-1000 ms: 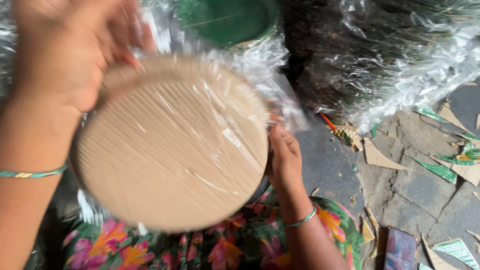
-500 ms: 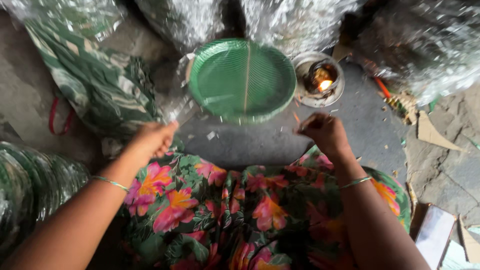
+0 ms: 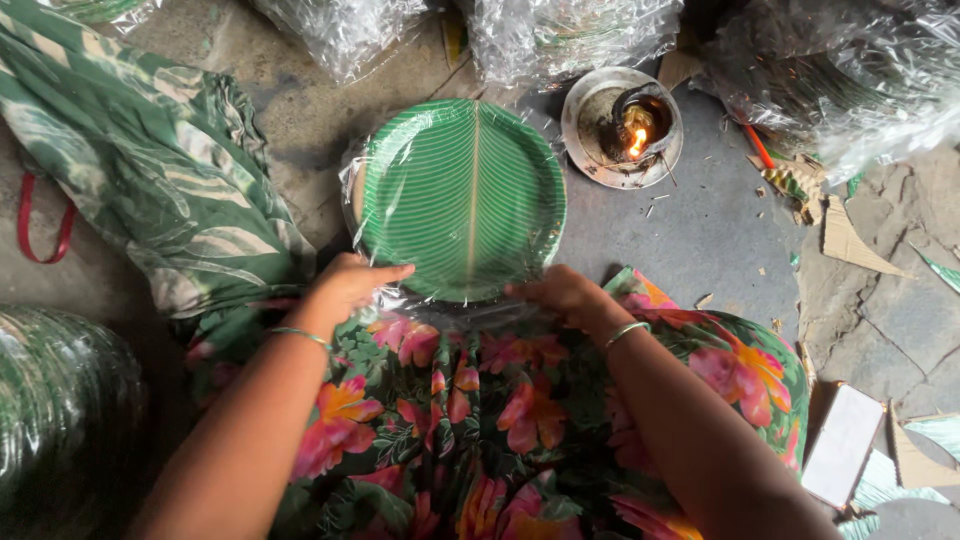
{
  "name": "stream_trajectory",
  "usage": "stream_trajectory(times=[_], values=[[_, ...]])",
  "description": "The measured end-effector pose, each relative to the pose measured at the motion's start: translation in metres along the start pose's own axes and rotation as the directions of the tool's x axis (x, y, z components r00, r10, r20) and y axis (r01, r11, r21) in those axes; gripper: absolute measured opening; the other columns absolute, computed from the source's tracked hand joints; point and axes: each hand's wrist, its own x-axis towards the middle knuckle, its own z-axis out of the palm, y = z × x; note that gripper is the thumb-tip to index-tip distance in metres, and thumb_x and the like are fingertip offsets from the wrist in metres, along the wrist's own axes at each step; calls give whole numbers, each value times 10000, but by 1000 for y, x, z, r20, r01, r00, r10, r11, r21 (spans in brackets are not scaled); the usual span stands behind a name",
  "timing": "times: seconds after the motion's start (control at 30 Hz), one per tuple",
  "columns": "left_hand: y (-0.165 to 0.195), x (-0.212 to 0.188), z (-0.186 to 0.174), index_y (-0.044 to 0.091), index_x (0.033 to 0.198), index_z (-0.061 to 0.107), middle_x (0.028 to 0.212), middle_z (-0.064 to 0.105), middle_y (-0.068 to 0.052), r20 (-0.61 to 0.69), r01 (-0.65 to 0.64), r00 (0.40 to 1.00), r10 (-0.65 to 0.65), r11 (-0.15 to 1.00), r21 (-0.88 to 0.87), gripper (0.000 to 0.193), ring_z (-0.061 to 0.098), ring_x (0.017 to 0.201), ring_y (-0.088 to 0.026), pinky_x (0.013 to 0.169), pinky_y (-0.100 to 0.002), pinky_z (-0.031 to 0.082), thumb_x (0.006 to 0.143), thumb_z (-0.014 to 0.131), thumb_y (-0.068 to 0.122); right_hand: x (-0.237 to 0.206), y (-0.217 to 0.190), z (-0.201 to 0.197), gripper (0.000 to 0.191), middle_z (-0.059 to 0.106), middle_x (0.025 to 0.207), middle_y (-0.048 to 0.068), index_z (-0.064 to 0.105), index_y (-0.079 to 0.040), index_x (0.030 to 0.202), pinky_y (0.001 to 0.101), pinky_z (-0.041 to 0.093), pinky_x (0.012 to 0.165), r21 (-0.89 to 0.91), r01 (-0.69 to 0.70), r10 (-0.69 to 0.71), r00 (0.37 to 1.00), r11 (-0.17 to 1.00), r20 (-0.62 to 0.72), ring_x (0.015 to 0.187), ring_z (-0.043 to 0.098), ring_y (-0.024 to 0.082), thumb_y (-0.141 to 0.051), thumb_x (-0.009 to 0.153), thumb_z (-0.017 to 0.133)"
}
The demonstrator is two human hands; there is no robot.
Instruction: The person sits on the floor and repeatedly wraps individual green leaf-patterned plates with clear plastic film. They smooth the film over the plate surface, fold the edges, and stack the wrapped plates into a pile.
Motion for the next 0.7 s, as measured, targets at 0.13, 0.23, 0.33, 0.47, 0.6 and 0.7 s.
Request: stream_trajectory(times=[0.13,0.23,0.33,0.47,0.6,0.7], values=[[17,-38,-28,37,854,708,656,587,7,231,-85,966,115,987,-136,253,446,496,-76,437,-260,308,820,838,251,-47,-13,-29,244,634,802,18,798,-5,1105,299,406,604,143,342,-357,929,929,94,687,511,129,-195,962,743],[41,-77,-31,26,976,719,723,634,12,244,-285,914,323,941,-181,203,525,566,-63,494,-244,385,946,702,226,-77,-38,-44,189,735,901,15,759,-12,1119,303,519,730,-3,735,-735,677,678,-23,802,635,105,-162,1035,680],[57,-119,-16,32,1051,648,784,700,-11,144,-636,768,625,716,286,171,645,624,-112,549,-278,493,1033,586,191,-115,-55,-38,182,741,824,68,694,-52,1119,366,558,670,-242,725,-760,643,645,-101,731,693,172,-116,1016,557],[72,-209,-10,113,950,541,777,672,-59,265,-290,510,818,-126,949,82,687,713,-268,599,-392,540,912,613,106,-222,-61,-57,232,733,864,136,606,-143,1177,481,538,614,-953,160,-761,642,258,-98,742,702,363,-112,948,620],[125,-304,-58,102,1133,609,850,621,-69,652,-257,5,758,-629,734,284,594,662,-287,572,-429,474,883,695,205,-337,-65,-115,265,710,869,104,626,-99,1088,396,519,607,-811,564,-974,50,-157,223,719,654,292,-229,859,651],[175,-268,-52,90,1134,608,855,644,-97,319,-579,-11,948,-266,771,220,616,691,-326,590,-456,478,943,667,182,-293,-111,-130,226,676,832,99,618,-62,1067,358,491,610,-398,914,-994,41,77,-99,700,612,243,-250,943,602]])
